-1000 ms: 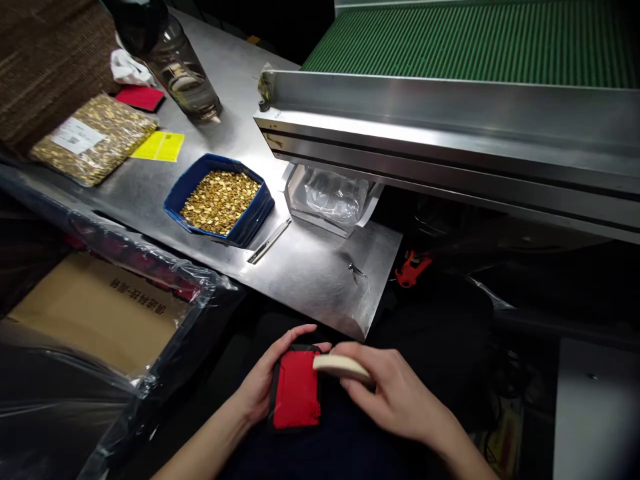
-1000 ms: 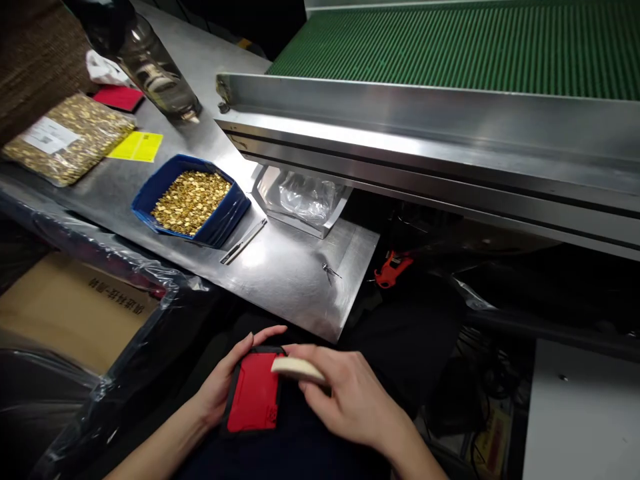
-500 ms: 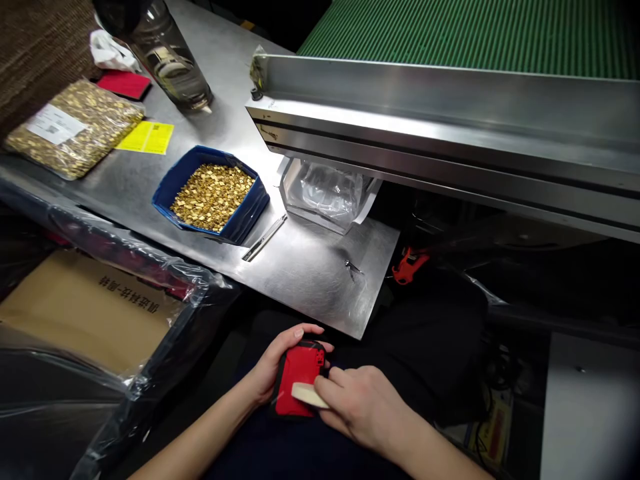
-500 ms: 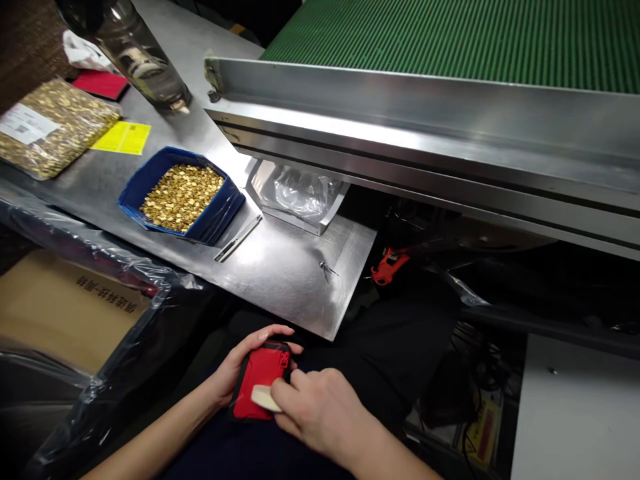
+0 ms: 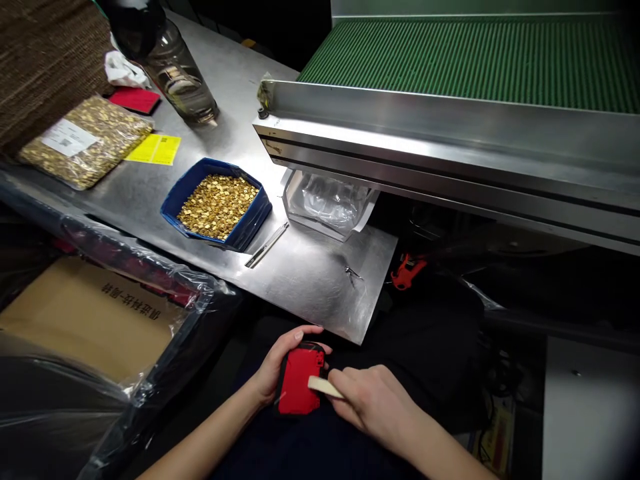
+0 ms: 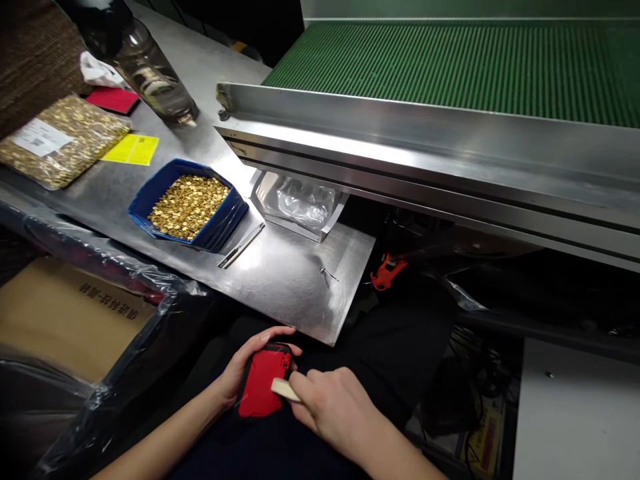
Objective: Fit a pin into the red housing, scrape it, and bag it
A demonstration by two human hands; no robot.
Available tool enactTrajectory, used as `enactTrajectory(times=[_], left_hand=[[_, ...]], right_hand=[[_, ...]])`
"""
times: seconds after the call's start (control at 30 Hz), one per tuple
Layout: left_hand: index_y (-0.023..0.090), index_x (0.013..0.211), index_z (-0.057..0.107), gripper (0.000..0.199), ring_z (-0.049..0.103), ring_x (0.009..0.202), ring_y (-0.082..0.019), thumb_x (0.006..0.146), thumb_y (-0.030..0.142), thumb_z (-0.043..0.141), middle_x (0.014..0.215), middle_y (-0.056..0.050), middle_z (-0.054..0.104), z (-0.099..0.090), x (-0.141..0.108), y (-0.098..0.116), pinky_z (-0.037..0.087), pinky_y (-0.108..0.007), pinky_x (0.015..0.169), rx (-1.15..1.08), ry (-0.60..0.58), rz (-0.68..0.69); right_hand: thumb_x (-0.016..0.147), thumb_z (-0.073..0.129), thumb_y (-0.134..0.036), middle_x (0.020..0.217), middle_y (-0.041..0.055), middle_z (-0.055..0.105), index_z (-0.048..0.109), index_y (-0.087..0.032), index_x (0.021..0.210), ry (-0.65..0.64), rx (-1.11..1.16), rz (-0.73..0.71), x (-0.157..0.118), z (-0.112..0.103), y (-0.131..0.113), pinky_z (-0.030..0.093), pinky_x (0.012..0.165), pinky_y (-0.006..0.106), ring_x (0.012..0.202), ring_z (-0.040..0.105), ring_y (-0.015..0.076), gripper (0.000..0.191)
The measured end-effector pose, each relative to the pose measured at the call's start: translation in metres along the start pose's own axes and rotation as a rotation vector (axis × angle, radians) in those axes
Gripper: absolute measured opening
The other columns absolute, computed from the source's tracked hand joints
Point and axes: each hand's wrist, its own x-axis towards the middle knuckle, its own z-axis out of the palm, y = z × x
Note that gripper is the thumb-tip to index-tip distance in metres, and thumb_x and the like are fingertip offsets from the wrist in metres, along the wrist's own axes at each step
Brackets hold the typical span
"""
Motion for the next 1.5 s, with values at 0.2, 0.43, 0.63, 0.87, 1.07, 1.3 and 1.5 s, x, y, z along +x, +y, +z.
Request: enactTrajectory(times=[0.2, 0.43, 0.63, 0.87, 1.07, 1.3, 1.5], left_hand=[[0.013, 0.110, 0.067, 0.040, 0.073, 0.087, -0.035, 0.094, 0.050, 0.065, 0.107, -0.022, 0.075, -0.005, 0.011, -0.005, 0.059, -0.041, 0.076, 0.013, -0.011, 0.069], [0.014, 0.106, 0.067, 0.038, 0.074, 0.086, -0.036, 0.095, 0.050, 0.064, 0.107, -0.021, 0.076, -0.013, 0.017, -0.010, 0.059, -0.043, 0.078, 0.016, -0.030, 0.106], [0.012, 0.104, 0.067, 0.039, 0.074, 0.087, -0.036, 0.093, 0.050, 0.067, 0.107, -0.022, 0.075, -0.016, 0.019, -0.013, 0.059, -0.042, 0.077, -0.005, -0.045, 0.127], [0.015, 0.105, 0.065, 0.035, 0.075, 0.085, -0.035, 0.096, 0.048, 0.061, 0.107, -0.022, 0.076, -0.012, 0.015, -0.010, 0.058, -0.043, 0.075, -0.040, -0.067, 0.082], [0.013, 0.103, 0.067, 0.032, 0.075, 0.087, -0.033, 0.094, 0.044, 0.065, 0.107, -0.023, 0.076, -0.011, 0.016, -0.008, 0.058, -0.042, 0.080, -0.043, -0.036, 0.062], [0.014, 0.099, 0.071, 0.032, 0.075, 0.087, -0.034, 0.091, 0.045, 0.070, 0.106, -0.020, 0.077, -0.006, 0.017, 0.000, 0.059, -0.042, 0.079, -0.056, -0.007, 0.027], [0.013, 0.098, 0.072, 0.034, 0.075, 0.086, -0.034, 0.088, 0.046, 0.075, 0.107, -0.020, 0.077, -0.004, 0.018, 0.005, 0.059, -0.040, 0.077, -0.043, -0.016, 0.010]], right_hand=[[0.101, 0.054, -0.035, 0.081, -0.0044, 0.069, 0.057, -0.026, 0.099, 0.089, -0.028, 0.031, 0.001, 0.027, -0.007, 0.023, 0.054, 0.033, 0.061, 0.063, 0.0145, 0.009], [0.104, 0.047, -0.034, 0.083, -0.0028, 0.068, 0.058, -0.026, 0.102, 0.128, -0.048, 0.045, 0.001, 0.042, -0.002, 0.025, 0.056, 0.034, 0.065, 0.064, 0.0155, 0.014], [0.102, 0.051, -0.032, 0.085, -0.0015, 0.069, 0.058, -0.025, 0.106, 0.131, -0.078, 0.051, -0.001, 0.044, -0.001, 0.026, 0.057, 0.033, 0.067, 0.066, 0.0167, 0.011], [0.101, 0.056, -0.030, 0.081, -0.0044, 0.069, 0.057, -0.026, 0.099, 0.115, -0.099, -0.007, -0.002, 0.020, -0.006, 0.024, 0.055, 0.032, 0.063, 0.065, 0.0143, 0.005], [0.102, 0.056, -0.034, 0.086, -0.0038, 0.072, 0.056, -0.026, 0.101, 0.101, -0.082, -0.014, 0.009, 0.018, -0.008, 0.025, 0.055, 0.031, 0.067, 0.067, 0.0144, 0.008], [0.099, 0.059, -0.033, 0.082, -0.0047, 0.073, 0.058, -0.027, 0.100, 0.079, -0.060, 0.033, 0.009, 0.013, -0.003, 0.020, 0.053, 0.033, 0.061, 0.066, 0.0142, 0.006], [0.100, 0.057, -0.031, 0.078, -0.0046, 0.072, 0.057, -0.026, 0.096, 0.060, -0.026, 0.079, 0.004, 0.016, -0.003, 0.020, 0.053, 0.032, 0.059, 0.065, 0.0140, 0.007]])
